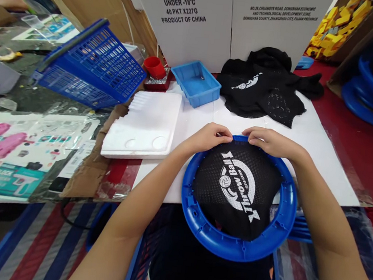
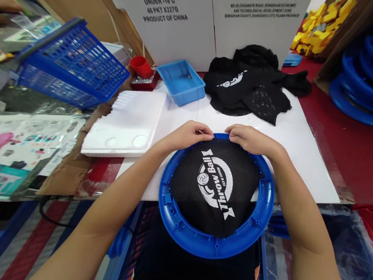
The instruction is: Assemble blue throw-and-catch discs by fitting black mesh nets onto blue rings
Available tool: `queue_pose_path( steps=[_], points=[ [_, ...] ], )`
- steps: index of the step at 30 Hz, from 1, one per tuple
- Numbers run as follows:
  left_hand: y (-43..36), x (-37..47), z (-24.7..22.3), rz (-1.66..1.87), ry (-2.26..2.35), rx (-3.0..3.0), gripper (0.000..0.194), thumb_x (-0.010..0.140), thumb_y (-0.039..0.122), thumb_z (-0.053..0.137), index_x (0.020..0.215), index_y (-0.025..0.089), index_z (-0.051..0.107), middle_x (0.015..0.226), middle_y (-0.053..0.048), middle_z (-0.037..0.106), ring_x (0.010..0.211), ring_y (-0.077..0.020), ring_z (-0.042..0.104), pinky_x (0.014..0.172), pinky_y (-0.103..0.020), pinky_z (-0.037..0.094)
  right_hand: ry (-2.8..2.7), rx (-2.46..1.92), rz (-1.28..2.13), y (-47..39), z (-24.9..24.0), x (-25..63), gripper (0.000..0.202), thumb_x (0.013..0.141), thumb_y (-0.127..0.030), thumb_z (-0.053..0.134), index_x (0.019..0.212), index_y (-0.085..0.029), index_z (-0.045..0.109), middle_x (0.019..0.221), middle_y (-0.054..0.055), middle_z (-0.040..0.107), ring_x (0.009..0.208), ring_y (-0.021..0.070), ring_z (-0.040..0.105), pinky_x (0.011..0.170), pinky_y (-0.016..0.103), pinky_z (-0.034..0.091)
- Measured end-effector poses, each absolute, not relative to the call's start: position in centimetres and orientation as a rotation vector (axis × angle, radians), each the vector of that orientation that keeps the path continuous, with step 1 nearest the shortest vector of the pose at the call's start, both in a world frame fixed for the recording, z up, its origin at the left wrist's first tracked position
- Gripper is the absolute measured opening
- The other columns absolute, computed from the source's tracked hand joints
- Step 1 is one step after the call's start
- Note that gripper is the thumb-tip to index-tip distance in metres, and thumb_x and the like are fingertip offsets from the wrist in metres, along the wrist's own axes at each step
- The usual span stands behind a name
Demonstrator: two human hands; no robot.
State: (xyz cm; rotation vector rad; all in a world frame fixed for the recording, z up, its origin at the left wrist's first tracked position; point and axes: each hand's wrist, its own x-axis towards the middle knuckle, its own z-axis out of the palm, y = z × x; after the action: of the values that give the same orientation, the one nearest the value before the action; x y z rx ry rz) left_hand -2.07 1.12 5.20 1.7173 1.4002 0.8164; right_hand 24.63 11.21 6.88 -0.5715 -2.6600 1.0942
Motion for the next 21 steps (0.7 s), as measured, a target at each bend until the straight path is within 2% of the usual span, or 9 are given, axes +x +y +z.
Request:
queue_pose_path(
  steps=[5, 13, 17, 21],
  points=[
    [1.3, -2.1, 4.8, 0.818, 1.313, 1.684, 0.018, 0.091, 0.028, 0.073, 0.1, 0.017, 0.083, 0.102, -0.007, 0.083, 0.096, -0.0218, 0.075, 0.093, -0.039, 0.058, -2.685, -0.623, 1.161, 11.3, 7.4, 25.0, 0.031, 0.101, -0.043, 0.057, 0.107, -0.024, 0.08, 0.137, 0.009, 0.076, 0.121, 0.0317, 0.069, 0.111, 0.05, 0.051],
    [0.8, -2.0, 5.2, 0.811, 1.301, 1.889, 0.016, 0.095, 0.023, 0.067, 0.101, 0.02, 0.082, 0.105, -0.005, 0.082, 0.099, -0.0203, 0.073, 0.097, -0.037, 0.056, -2.784, -0.549, 0.809, 11.0, 6.4, 24.4, 0.031, 0.101, -0.032, 0.051, 0.098, -0.022, 0.08, 0.127, 0.012, 0.076, 0.121, 0.0339, 0.068, 0.111, 0.051, 0.052],
    [0.7, -1.1, 5.6, 0.833, 1.337, 1.995, 0.019, 0.101, 0.029, 0.065, 0.106, 0.021, 0.082, 0.11, -0.006, 0.08, 0.102, -0.0215, 0.072, 0.096, -0.037, 0.055, -2.725, -0.537, 0.904, 11.2, 6.4, 24.5, 0.032, 0.103, -0.037, 0.052, 0.101, -0.022, 0.08, 0.133, 0.013, 0.075, 0.124, 0.0336, 0.069, 0.113, 0.051, 0.051],
    [0.8, 0.6, 5.6, 0.858, 1.388, 2.082, 0.015, 0.1, 0.027, 0.067, 0.099, 0.021, 0.081, 0.105, -0.007, 0.078, 0.103, -0.0234, 0.07, 0.097, -0.039, 0.053, -2.649, -0.506, 0.98, 10.9, 6.3, 23.9, 0.031, 0.103, -0.043, 0.056, 0.103, -0.022, 0.079, 0.133, 0.012, 0.076, 0.123, 0.0325, 0.07, 0.111, 0.049, 0.051]
  ],
)
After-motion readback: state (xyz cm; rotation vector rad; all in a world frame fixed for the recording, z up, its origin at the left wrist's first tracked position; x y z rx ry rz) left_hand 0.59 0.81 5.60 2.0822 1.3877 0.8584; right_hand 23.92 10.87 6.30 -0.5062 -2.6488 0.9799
